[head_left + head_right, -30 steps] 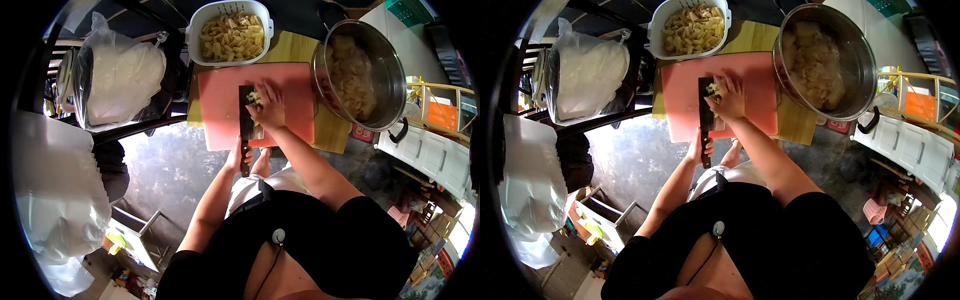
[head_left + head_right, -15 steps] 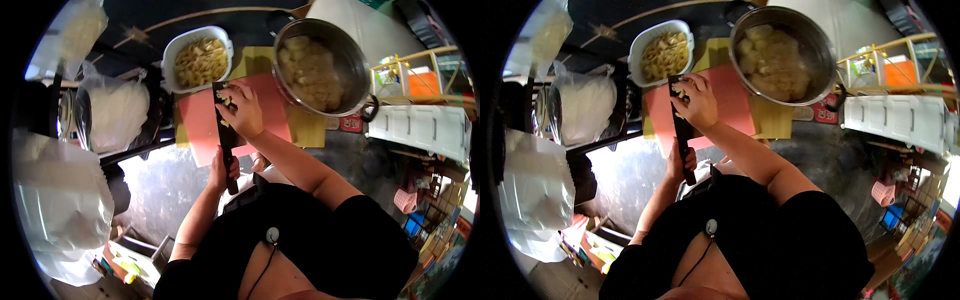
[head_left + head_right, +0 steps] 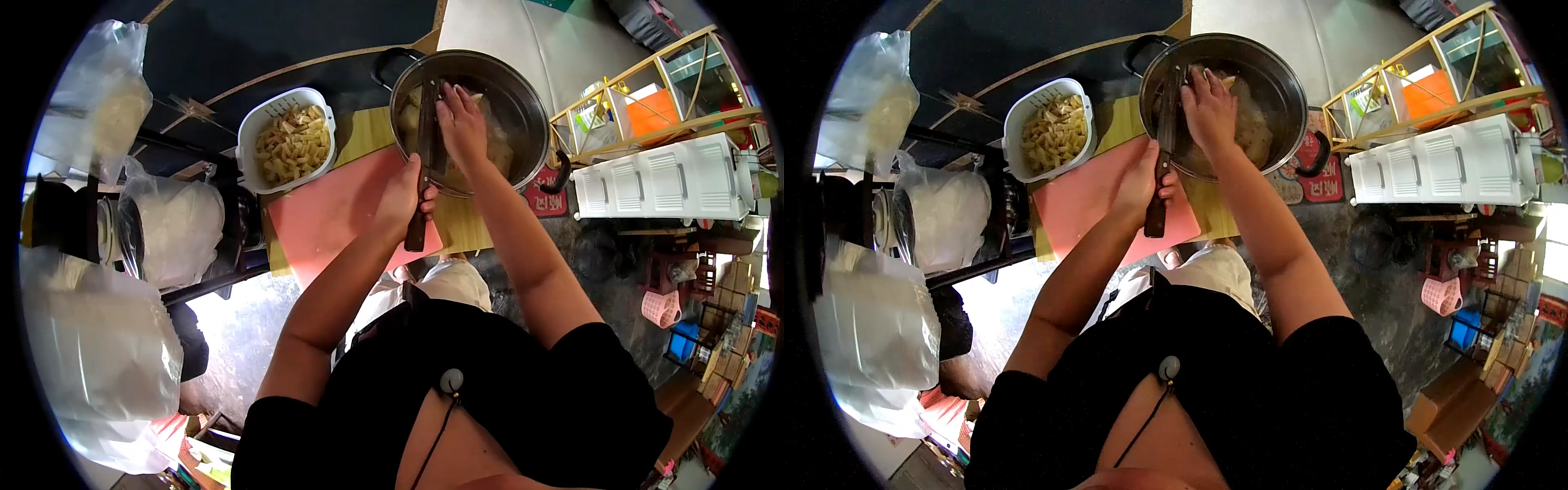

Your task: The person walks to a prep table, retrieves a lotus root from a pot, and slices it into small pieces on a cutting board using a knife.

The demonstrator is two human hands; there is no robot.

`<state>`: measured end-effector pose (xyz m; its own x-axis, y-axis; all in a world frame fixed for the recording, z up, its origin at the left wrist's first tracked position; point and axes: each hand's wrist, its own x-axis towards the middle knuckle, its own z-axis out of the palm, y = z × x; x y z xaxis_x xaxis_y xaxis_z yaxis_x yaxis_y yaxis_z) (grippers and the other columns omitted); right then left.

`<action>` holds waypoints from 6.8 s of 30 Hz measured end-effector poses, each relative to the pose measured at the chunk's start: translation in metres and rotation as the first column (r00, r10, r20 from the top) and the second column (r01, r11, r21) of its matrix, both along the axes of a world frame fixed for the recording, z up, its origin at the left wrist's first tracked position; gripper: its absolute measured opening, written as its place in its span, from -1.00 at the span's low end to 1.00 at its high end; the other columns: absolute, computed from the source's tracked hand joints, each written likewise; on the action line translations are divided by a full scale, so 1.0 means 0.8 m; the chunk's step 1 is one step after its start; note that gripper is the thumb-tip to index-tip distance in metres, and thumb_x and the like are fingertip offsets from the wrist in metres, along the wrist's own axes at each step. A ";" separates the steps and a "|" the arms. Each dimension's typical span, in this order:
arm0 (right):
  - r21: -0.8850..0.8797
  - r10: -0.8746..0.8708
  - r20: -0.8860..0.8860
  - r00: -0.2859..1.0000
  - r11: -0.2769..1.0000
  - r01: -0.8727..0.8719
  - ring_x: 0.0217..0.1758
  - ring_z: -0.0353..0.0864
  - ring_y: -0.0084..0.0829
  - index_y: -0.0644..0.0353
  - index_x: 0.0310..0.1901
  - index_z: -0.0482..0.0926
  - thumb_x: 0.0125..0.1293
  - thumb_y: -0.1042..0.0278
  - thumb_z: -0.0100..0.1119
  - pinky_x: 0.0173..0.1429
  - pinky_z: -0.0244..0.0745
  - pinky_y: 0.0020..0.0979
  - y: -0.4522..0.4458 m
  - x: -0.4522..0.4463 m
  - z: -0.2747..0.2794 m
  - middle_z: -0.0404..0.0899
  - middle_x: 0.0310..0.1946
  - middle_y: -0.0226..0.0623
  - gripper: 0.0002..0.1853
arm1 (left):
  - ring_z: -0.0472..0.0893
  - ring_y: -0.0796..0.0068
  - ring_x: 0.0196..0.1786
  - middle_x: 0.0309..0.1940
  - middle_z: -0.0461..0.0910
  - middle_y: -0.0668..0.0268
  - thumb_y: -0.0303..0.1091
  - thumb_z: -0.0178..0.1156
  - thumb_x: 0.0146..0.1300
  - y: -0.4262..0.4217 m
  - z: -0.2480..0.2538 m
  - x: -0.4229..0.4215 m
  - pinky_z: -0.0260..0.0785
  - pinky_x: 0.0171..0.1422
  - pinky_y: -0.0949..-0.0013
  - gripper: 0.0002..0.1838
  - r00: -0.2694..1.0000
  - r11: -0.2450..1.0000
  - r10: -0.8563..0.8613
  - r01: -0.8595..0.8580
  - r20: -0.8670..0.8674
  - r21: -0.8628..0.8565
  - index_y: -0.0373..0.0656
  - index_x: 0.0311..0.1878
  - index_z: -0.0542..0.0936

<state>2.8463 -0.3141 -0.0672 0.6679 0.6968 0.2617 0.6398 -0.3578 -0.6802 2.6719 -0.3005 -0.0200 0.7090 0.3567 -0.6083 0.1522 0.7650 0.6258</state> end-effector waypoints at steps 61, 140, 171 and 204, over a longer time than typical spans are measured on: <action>0.046 0.096 0.028 0.995 0.994 -0.097 -0.03 0.51 -0.42 0.10 0.16 0.38 0.14 0.46 0.18 0.07 0.43 -0.41 -0.132 0.093 0.168 0.49 -0.09 -0.22 -0.50 | 0.20 0.63 -0.77 -0.74 0.22 0.44 0.16 -0.30 0.39 -0.052 -0.008 -0.324 0.14 -0.68 0.51 -0.47 0.921 0.915 0.386 -0.375 -0.050 0.145 -0.11 -0.45 0.32; -0.229 0.065 -0.882 0.467 0.807 -0.544 -0.64 0.52 -0.50 0.28 -0.07 0.40 0.24 -0.26 -0.05 -0.59 0.47 -0.51 -0.080 -0.179 -0.141 0.52 -0.47 -0.24 -0.38 | 0.28 0.69 -0.73 -0.80 0.26 0.46 -0.11 -0.19 0.41 -0.048 -0.140 -0.288 0.15 -0.63 0.54 -0.55 0.841 0.819 0.347 -0.057 -0.414 0.570 -0.17 0.19 0.40; -0.115 0.042 -0.953 0.300 0.866 -0.487 -0.39 0.62 -0.37 0.15 0.16 0.26 0.17 -0.11 0.14 -0.44 0.58 -0.40 -0.087 -0.177 -0.137 0.52 -0.23 -0.23 -0.35 | 0.46 0.44 -0.66 -0.66 0.46 0.27 -0.07 -0.15 0.40 -0.055 -0.149 -0.270 0.34 -0.56 0.38 -0.56 0.832 0.754 0.162 0.242 -0.531 0.610 -0.06 0.23 0.37; -0.208 -0.121 -0.938 0.326 0.946 -0.248 -0.33 0.56 -0.40 0.09 0.08 0.36 0.15 -0.09 0.16 -0.46 0.60 -0.40 -0.095 -0.190 -0.141 0.49 -0.21 -0.28 -0.44 | 0.54 -0.13 -0.12 -0.18 0.56 -0.07 -0.06 -0.07 0.33 -0.067 -0.129 -0.253 0.40 -0.07 0.01 -0.58 0.729 0.501 0.270 0.452 -0.629 0.738 0.05 0.20 0.39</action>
<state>2.6939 -0.3901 -0.1797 0.2836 0.6573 -0.6982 -0.3230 -0.6201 -0.7150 2.4699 -0.3543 -0.1229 0.3650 0.8702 -0.3311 0.7786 -0.0903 0.6210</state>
